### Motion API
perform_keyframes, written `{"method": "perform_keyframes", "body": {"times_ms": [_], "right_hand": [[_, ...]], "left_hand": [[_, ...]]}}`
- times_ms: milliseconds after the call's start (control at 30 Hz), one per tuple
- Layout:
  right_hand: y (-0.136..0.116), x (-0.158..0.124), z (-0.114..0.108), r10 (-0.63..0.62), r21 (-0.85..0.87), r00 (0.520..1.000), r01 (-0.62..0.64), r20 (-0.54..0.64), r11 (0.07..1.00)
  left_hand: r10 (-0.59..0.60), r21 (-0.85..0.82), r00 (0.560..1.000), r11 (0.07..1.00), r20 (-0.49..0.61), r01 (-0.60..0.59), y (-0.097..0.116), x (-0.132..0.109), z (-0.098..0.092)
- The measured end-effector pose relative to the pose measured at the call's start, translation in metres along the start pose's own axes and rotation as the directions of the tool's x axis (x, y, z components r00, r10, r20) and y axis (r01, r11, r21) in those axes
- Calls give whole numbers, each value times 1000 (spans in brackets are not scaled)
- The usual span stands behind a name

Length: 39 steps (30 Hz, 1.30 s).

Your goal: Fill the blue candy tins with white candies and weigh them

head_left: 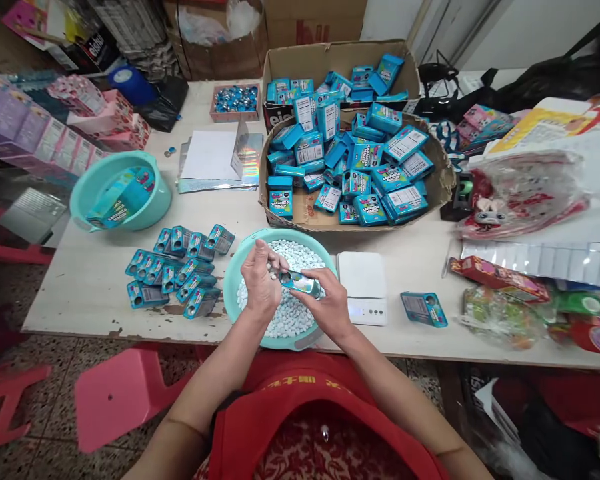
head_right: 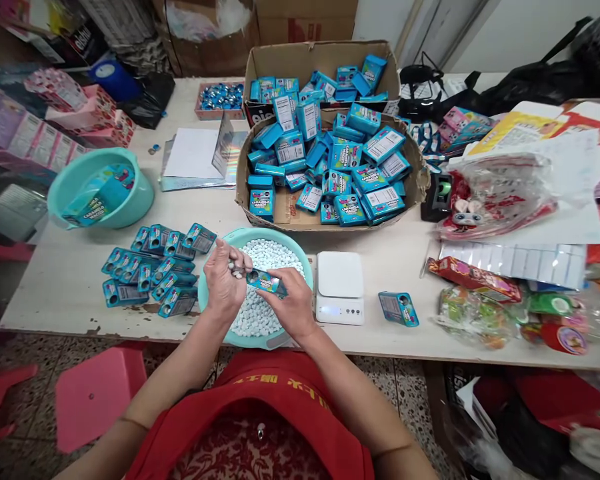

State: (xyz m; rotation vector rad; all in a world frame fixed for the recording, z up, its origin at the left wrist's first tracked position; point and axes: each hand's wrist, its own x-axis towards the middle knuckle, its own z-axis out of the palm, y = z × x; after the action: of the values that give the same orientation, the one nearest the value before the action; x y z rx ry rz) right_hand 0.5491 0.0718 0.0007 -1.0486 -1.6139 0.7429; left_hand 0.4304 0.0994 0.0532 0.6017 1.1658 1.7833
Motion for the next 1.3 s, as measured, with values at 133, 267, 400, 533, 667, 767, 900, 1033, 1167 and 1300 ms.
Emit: {"method": "perform_keyframes", "body": {"times_ms": [133, 267, 400, 533, 667, 767, 900, 1033, 1167, 1300], "right_hand": [[-1, 1, -1, 24, 6, 1000, -24, 8, 1000], [0, 3, -1, 25, 20, 1000, -25, 3, 1000], [1, 3, -8, 63, 41, 998, -62, -12, 997], [9, -9, -36, 181, 78, 980, -175, -79, 982], [43, -27, -74, 306, 59, 902, -302, -304, 951], [84, -36, -90, 335, -8, 852, -369, -402, 929], [129, -39, -89, 374, -11, 825, -417, -423, 909], [134, -46, -92, 382, 5, 816, -422, -434, 907], [114, -63, -119, 407, 10, 718, -487, -565, 873], [100, -84, -152, 353, -84, 649, -542, -674, 836]], "left_hand": [[37, -13, 999, 999, -6, -37, -1, 2, 1], [36, -19, 999, 999, 5, -36, -2, 2, 5], [-93, -16, 995, 995, 26, 94, -1, 4, 10], [-106, 158, 994, 982, 25, 100, -9, 18, -4], [-66, 762, 982, 641, 177, -94, -31, 36, -46], [-103, 887, 975, 443, 195, -131, -48, 41, -71], [-186, 872, 976, 490, 117, -11, -54, 37, -74], [-199, 832, 975, 553, 93, 34, -50, 38, -65], [-172, 815, 982, 578, 74, 40, -52, 42, -68], [-201, 788, 978, 610, 53, 83, -58, 41, -67]]}}
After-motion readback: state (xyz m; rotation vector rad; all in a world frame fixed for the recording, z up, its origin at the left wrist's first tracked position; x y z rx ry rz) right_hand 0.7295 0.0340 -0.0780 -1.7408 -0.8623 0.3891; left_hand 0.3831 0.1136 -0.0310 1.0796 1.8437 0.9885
